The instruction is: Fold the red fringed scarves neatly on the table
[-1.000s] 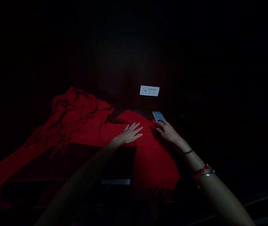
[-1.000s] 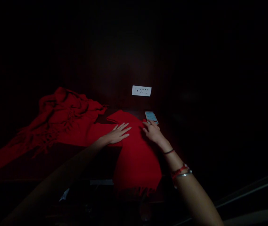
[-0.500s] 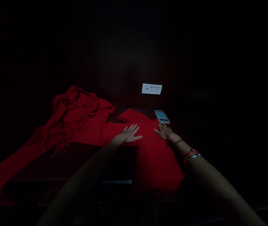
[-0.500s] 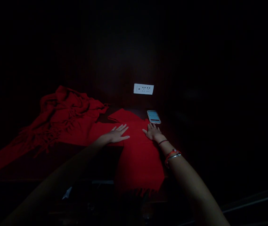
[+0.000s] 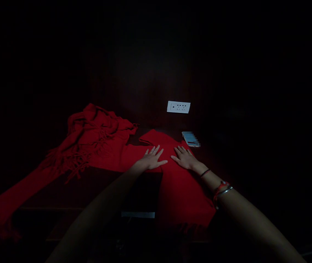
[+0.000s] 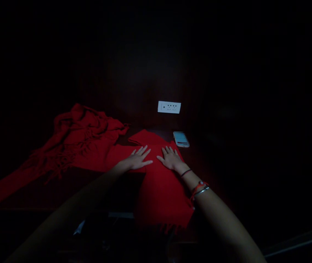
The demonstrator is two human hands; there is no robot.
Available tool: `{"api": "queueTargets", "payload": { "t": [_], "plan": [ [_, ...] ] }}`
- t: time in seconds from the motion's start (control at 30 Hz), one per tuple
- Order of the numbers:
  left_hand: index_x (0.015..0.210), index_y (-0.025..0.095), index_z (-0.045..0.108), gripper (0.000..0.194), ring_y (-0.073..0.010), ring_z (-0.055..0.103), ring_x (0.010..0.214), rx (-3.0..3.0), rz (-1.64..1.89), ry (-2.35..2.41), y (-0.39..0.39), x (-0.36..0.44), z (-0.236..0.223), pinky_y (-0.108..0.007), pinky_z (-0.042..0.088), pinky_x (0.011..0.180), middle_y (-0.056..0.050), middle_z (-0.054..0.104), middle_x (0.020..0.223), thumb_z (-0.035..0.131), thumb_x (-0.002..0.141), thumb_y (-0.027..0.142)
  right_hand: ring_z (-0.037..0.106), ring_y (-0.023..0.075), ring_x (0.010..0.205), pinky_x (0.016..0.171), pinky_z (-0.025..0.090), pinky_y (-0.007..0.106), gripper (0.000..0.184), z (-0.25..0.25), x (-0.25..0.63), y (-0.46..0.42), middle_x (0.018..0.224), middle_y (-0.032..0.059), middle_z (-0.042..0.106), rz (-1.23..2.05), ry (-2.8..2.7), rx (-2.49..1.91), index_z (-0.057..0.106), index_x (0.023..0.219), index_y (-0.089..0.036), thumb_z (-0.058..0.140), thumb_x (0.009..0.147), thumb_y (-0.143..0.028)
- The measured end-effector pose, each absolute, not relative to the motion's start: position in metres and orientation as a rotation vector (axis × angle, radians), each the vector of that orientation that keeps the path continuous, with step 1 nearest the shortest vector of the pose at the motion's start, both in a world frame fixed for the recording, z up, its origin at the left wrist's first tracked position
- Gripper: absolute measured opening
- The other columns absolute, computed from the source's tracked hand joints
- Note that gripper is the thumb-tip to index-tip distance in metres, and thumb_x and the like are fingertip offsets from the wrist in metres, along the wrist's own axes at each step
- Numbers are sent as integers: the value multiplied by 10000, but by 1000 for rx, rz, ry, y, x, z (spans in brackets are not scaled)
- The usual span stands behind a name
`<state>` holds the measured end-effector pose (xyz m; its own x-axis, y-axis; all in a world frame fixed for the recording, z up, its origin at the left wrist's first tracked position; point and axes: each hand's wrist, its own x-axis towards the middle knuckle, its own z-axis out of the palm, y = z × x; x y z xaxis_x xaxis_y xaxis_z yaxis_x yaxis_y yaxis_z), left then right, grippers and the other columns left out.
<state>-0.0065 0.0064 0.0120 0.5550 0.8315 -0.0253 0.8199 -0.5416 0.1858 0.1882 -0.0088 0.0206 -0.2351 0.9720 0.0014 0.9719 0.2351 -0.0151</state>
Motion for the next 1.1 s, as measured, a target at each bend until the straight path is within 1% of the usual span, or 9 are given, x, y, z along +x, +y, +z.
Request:
{"api": "queueTargets", "payload": {
  "t": [0.13, 0.33, 0.5, 0.57, 0.73, 0.83, 0.97, 1.03, 1.1],
  "plan": [
    [1326, 140, 70, 863, -252, -6, 1247, 2564, 70, 1476, 7, -6, 12, -446, 84, 976, -114, -8, 1374, 129, 686, 717, 59, 221, 1250, 976, 100, 457, 638, 21, 177, 7, 1381, 53, 120, 25, -2526, -1851, 152, 1320, -214, 121, 792, -570],
    [1325, 176, 84, 781, -228, 53, 1250, 2553, 124, 1536, 3, -9, 9, -414, 109, 979, -87, 71, 1378, 80, 725, 676, 76, 224, 1247, 993, 91, 402, 692, 10, 177, 17, 1381, 69, 109, 67, -2403, -2032, 139, 1325, -176, 84, 776, -593],
    [1322, 196, 114, 770, -236, 49, 1250, 2524, 105, 1592, -4, -18, 7, -428, 88, 980, -60, 98, 1379, 68, 723, 678, 64, 244, 1245, 987, 88, 426, 725, 17, 175, 20, 1382, 88, 87, 139, -2369, -2136, 124, 1327, -159, 102, 762, -613],
    [1322, 197, 117, 772, -240, 41, 1250, 2515, 100, 1610, -5, -19, 7, -441, 85, 978, -56, 86, 1380, 59, 721, 678, 45, 258, 1245, 979, 85, 453, 738, 20, 170, 20, 1381, 91, 91, 116, -2376, -2092, 132, 1326, -159, 118, 754, -625],
    [1322, 172, 128, 749, -232, 65, 1249, 2509, 64, 1595, -5, -16, 5, -434, 104, 982, -61, 98, 1378, 72, 746, 646, 47, 249, 1247, 968, 80, 487, 634, 16, 156, 13, 1385, 25, 114, 15, -2474, -1817, 148, 1316, -265, 114, 776, -595],
    [1305, 179, 203, 663, -229, 104, 1244, 2578, 101, 1646, -7, -27, 10, -426, 109, 985, -62, 126, 1376, 141, 784, 584, 80, 259, 1243, 964, 91, 495, 618, 12, 154, 12, 1384, 29, 116, 71, -2486, -1882, 150, 1316, -263, 108, 786, -577],
    [1250, 220, 319, 542, -254, 65, 1245, 2662, 259, 2057, -16, -81, 37, -428, 46, 996, -41, 155, 1372, 383, 765, 453, 73, 278, 1241, 949, 83, 528, 639, 22, 147, 13, 1379, 60, 135, 86, -2514, -1876, 193, 1310, -234, 133, 781, -586],
    [1249, 198, 316, 557, -272, 135, 1229, 2506, 250, 2364, -23, -120, 52, -435, 118, 980, -82, 220, 1348, 452, 739, 376, 94, 274, 1239, 947, 100, 526, 633, 30, 133, 13, 1368, 76, 176, 28, -2481, -1765, 236, 1298, -217, 167, 784, -578],
    [1229, 179, 342, 579, -304, 283, 1162, 2249, 129, 2607, -28, -157, 63, -440, 252, 912, -135, 344, 1272, 504, 699, 348, 150, 259, 1228, 951, 140, 498, 594, 36, 113, 13, 1351, 80, 225, 8, -2474, -1607, 271, 1283, -211, 236, 791, -544]
  ]
}}
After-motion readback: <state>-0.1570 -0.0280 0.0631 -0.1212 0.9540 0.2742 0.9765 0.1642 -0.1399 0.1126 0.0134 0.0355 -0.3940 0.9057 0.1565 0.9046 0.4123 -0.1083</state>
